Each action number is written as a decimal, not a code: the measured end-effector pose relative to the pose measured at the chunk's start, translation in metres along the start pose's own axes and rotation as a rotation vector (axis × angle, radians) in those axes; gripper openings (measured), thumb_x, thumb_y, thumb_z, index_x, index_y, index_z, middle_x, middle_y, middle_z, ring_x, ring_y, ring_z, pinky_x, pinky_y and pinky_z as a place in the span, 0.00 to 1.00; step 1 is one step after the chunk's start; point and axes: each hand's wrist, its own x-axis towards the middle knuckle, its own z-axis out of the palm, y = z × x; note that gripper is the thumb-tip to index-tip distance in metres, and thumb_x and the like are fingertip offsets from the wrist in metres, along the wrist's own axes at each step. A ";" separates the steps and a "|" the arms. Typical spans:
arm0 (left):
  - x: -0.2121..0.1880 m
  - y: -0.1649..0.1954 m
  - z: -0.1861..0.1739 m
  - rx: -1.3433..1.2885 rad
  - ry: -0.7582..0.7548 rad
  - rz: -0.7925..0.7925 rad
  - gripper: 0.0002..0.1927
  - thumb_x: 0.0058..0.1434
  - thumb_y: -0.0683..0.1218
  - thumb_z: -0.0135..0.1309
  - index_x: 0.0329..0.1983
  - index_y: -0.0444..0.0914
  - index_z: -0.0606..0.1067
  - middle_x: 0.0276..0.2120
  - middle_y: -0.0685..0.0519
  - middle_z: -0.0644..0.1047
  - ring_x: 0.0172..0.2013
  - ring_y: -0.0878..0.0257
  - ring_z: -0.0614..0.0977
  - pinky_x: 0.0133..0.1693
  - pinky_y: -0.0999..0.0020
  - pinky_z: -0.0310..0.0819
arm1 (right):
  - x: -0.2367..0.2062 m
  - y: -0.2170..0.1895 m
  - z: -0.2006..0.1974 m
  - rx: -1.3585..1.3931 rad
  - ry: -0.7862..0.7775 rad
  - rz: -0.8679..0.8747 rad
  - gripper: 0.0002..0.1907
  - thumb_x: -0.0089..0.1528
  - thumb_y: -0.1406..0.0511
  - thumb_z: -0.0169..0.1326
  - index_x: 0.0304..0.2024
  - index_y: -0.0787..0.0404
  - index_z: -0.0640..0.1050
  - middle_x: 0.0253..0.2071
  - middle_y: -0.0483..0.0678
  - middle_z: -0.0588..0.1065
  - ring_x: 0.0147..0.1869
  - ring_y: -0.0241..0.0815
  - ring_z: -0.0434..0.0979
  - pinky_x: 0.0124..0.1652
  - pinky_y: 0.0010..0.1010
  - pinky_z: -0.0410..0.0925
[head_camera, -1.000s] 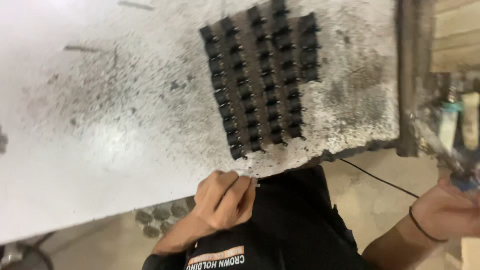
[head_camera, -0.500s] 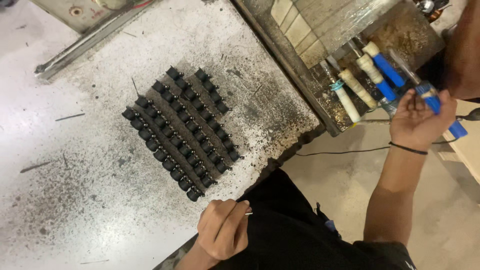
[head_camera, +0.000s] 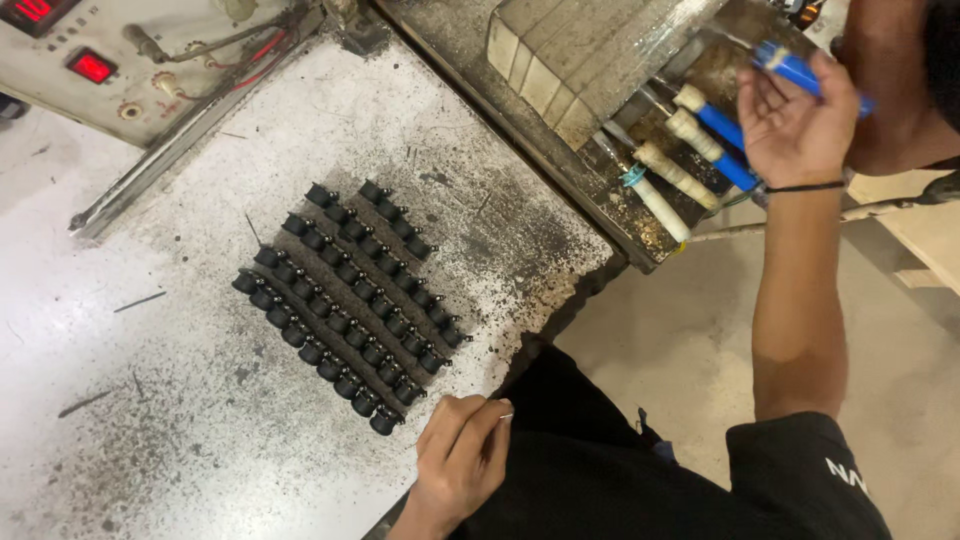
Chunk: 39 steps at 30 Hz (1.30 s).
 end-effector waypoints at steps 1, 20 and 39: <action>0.000 0.001 0.000 0.002 -0.011 -0.011 0.14 0.52 0.30 0.64 0.42 0.32 0.78 0.36 0.48 0.76 0.29 0.57 0.78 0.29 0.65 0.73 | 0.000 0.002 0.002 -0.098 -0.050 0.042 0.25 0.62 0.59 0.62 0.54 0.73 0.77 0.51 0.59 0.79 0.50 0.49 0.82 0.52 0.34 0.78; 0.042 0.018 -0.041 0.166 0.138 0.158 0.14 0.47 0.33 0.61 0.39 0.32 0.80 0.28 0.49 0.81 0.23 0.63 0.81 0.28 0.69 0.75 | -0.074 0.068 0.000 -1.961 -0.215 -1.109 0.18 0.62 0.60 0.68 0.50 0.64 0.83 0.46 0.52 0.77 0.47 0.56 0.75 0.47 0.45 0.70; 0.034 -0.007 0.050 -0.444 -0.145 -0.323 0.05 0.67 0.38 0.58 0.45 0.35 0.79 0.49 0.45 0.81 0.50 0.53 0.82 0.50 0.62 0.78 | -0.227 0.146 0.013 -0.857 -0.404 -0.130 0.14 0.68 0.68 0.53 0.54 0.70 0.74 0.45 0.50 0.73 0.36 0.35 0.75 0.34 0.25 0.68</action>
